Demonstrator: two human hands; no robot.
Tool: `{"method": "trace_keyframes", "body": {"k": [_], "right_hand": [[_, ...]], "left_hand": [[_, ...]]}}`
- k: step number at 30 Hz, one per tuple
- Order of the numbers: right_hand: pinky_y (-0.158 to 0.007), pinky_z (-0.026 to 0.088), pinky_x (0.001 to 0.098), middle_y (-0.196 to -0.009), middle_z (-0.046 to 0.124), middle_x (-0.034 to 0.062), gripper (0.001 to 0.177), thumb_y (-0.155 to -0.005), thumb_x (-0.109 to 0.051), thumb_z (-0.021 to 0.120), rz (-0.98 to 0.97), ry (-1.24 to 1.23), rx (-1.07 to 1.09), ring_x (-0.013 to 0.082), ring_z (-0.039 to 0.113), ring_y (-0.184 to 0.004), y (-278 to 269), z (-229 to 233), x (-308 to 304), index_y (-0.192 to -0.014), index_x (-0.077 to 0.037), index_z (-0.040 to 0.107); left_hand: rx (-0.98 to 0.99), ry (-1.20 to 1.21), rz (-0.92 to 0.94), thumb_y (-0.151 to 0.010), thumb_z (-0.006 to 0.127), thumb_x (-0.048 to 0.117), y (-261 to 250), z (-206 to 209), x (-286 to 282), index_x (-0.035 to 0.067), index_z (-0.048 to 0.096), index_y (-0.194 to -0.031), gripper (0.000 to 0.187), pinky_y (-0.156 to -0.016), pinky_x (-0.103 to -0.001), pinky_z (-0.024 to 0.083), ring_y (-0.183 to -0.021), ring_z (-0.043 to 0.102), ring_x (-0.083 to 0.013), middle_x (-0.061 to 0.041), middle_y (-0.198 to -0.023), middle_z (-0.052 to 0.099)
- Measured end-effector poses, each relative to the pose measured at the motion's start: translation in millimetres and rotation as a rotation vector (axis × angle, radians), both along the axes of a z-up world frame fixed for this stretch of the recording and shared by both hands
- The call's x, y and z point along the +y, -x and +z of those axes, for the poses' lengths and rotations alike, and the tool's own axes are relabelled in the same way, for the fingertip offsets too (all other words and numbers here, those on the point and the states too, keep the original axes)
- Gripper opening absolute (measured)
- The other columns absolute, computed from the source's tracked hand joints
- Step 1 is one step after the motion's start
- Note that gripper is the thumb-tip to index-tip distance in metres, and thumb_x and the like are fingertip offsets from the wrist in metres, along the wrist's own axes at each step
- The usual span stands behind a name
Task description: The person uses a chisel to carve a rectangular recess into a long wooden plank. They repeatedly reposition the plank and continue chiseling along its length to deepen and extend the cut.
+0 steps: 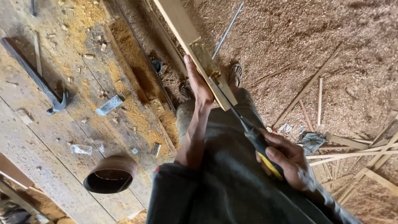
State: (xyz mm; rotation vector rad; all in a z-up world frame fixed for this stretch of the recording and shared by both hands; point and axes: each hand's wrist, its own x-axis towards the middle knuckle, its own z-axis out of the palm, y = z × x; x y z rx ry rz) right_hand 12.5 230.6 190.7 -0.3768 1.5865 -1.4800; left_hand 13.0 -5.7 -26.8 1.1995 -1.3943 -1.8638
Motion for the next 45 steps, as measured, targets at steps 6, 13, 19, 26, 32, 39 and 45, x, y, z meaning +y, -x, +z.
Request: {"method": "trace_keyframes", "body": {"k": [6,13,19,26,32,39,45], "right_hand": [[-0.035,0.05,0.0272,-0.077,0.076,0.0166,0.051,-0.095,-0.013,0.062,-0.053,-0.183,-0.063,0.0173,0.063,-0.043,4,16,5,-0.145,-0.004,0.055],[-0.035,0.048,0.0261,-0.071,0.074,0.0144,0.049,-0.091,-0.013,0.064,-0.021,-0.415,0.037,0.015,0.06,-0.041,1,32,-10,-0.14,-0.005,0.062],[-0.037,0.045,0.0234,-0.079,0.081,0.0081,0.046,-0.094,-0.017,0.065,0.02,-0.309,0.262,0.0066,0.056,-0.044,-15,-7,-1,-0.139,-0.007,0.059],[-0.04,0.053,0.0267,-0.075,0.08,0.012,0.049,-0.093,-0.013,0.064,-0.031,-0.312,0.117,0.0131,0.066,-0.044,-5,-5,-5,-0.14,-0.004,0.058],[-0.093,0.058,0.0313,-0.135,0.073,0.0137,0.043,-0.09,-0.014,0.067,-0.053,-0.397,0.175,0.02,0.073,-0.117,-5,5,-5,-0.131,-0.004,0.068],[-0.104,0.053,0.033,-0.139,0.069,0.0127,0.043,-0.094,-0.017,0.064,0.001,-0.304,0.177,0.0207,0.066,-0.129,6,4,-23,-0.136,-0.005,0.064],[-0.043,0.053,0.0335,-0.054,0.064,0.015,0.044,-0.093,-0.008,0.064,-0.023,-0.176,0.079,0.0177,0.06,-0.041,21,-2,-60,-0.137,-0.005,0.065]], "left_hand": [[0.164,0.537,0.033,-0.093,0.063,0.027,-12,-40,3,0.015,0.04,-0.142,0.055,-0.075,-0.035,0.064,-0.089,0.059,-0.0163,-0.01,-0.113,0.058],[0.115,0.915,0.12,-0.097,0.076,0.027,-18,-82,12,0.014,0.012,-0.168,0.097,-0.128,-0.052,0.05,-0.151,0.048,-0.0362,-0.015,-0.171,0.025],[0.073,0.734,0.067,-0.103,0.064,0.039,-21,-85,18,0.019,0.01,-0.168,0.087,-0.117,-0.06,0.048,-0.142,0.041,-0.0416,-0.022,-0.167,0.026],[0.62,0.243,-0.075,-0.112,0.049,0.035,3,-9,-4,0.024,0.033,-0.15,0.044,-0.063,-0.027,0.068,-0.071,0.068,-0.0177,-0.008,-0.1,0.062],[0.6,0.155,-0.02,-0.11,0.054,0.035,2,7,-6,0.02,0.041,-0.141,0.037,-0.064,-0.034,0.07,-0.07,0.07,-0.0203,-0.008,-0.096,0.065],[0.669,-0.305,0.13,-0.108,0.044,0.044,1,8,-16,0.017,0.051,-0.129,0.035,-0.047,-0.035,0.062,-0.059,0.069,-0.0257,-0.01,-0.1,0.072],[0.733,-0.365,0.014,-0.105,0.052,0.053,-14,1,-1,0.01,0.055,-0.137,0.054,-0.071,-0.042,0.068,-0.082,0.074,-0.0246,-0.01,-0.112,0.073]]}}
